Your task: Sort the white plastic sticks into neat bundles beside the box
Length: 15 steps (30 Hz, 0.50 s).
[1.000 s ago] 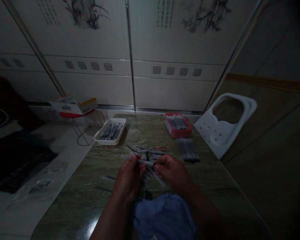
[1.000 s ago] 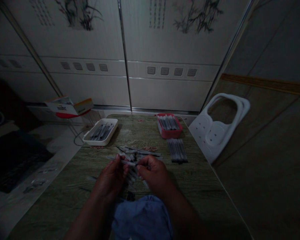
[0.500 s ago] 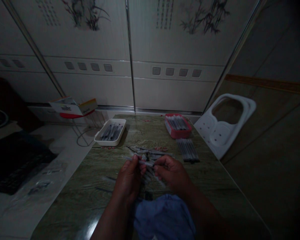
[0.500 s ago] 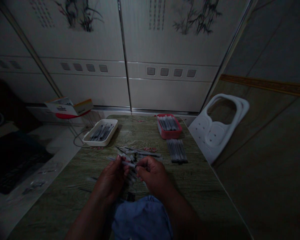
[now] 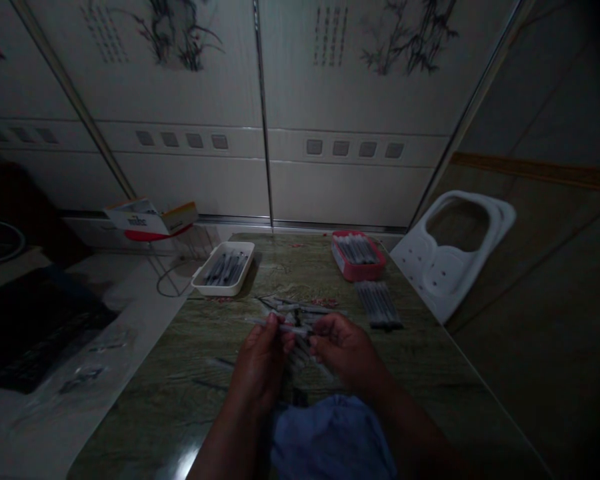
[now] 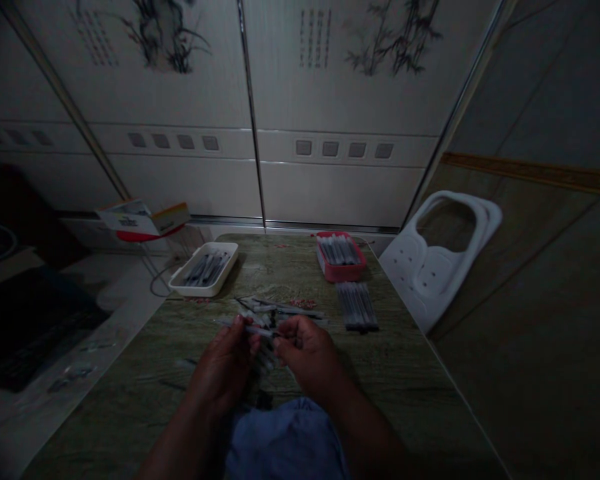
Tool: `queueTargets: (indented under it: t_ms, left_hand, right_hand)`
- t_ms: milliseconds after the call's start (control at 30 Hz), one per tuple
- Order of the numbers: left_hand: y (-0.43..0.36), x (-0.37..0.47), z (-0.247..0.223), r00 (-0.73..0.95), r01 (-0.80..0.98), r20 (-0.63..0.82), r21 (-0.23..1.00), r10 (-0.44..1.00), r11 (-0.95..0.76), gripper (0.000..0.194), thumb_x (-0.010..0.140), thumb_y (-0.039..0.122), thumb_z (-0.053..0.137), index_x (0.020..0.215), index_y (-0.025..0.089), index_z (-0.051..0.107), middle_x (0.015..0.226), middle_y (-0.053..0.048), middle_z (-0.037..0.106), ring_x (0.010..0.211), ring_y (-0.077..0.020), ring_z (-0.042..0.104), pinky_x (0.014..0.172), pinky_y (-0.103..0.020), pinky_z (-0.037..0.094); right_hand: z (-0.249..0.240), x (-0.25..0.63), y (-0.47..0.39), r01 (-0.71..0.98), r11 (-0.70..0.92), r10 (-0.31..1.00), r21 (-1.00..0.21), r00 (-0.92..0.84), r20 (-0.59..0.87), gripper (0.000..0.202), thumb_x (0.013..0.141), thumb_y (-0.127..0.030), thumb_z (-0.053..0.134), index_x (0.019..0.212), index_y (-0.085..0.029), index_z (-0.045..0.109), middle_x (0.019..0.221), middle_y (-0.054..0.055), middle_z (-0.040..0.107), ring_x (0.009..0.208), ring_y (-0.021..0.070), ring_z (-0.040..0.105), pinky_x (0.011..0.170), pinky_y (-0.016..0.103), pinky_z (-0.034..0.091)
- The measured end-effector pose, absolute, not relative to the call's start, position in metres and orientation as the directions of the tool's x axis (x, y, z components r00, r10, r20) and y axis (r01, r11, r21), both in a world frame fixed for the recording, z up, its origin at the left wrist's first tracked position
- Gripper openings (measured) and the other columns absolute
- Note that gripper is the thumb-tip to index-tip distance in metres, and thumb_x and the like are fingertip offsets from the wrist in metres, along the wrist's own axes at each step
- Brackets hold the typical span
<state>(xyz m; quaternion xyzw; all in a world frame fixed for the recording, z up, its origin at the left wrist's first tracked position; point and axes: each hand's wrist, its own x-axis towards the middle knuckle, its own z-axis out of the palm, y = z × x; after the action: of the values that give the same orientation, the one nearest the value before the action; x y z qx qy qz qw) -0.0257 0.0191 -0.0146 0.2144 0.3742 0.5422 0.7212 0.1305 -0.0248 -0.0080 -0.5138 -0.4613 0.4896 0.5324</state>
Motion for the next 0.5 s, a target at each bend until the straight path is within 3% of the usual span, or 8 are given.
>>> queueTargets:
  t_ms: [233,500]
  left_hand:
    - [0.018,-0.026,-0.015,0.146,-0.629,-0.296,0.709,0.944,0.319,0.019,0.084,0.028,0.075,0.093,0.014,0.066,0.080,-0.002,0.067,0.066,-0.0096,0.065,0.065,-0.020,0.056]
    - [0.015,-0.026,-0.013,0.193,-0.609,-0.272,0.721,0.943,0.332,0.021,0.081,0.026,0.078,0.095,0.014,0.069,0.088,-0.006,0.071,0.072,-0.0119,0.068,0.070,-0.022,0.057]
  right_hand:
    - [-0.011,0.132,-0.025,0.025,-0.010,0.996,-1.000,0.089,-0.007,0.019,0.085,-0.036,0.068,0.090,-0.020,0.060,0.071,-0.001,0.063,0.062,0.0137,0.059,0.055,0.025,0.046]
    - [0.000,0.135,-0.030,0.240,-0.011,0.994,-0.971,0.107,0.015,0.033,0.094,-0.050,0.055,0.078,-0.021,0.059,0.061,-0.002,0.059,0.052,0.0122,0.052,0.050,0.023,0.037]
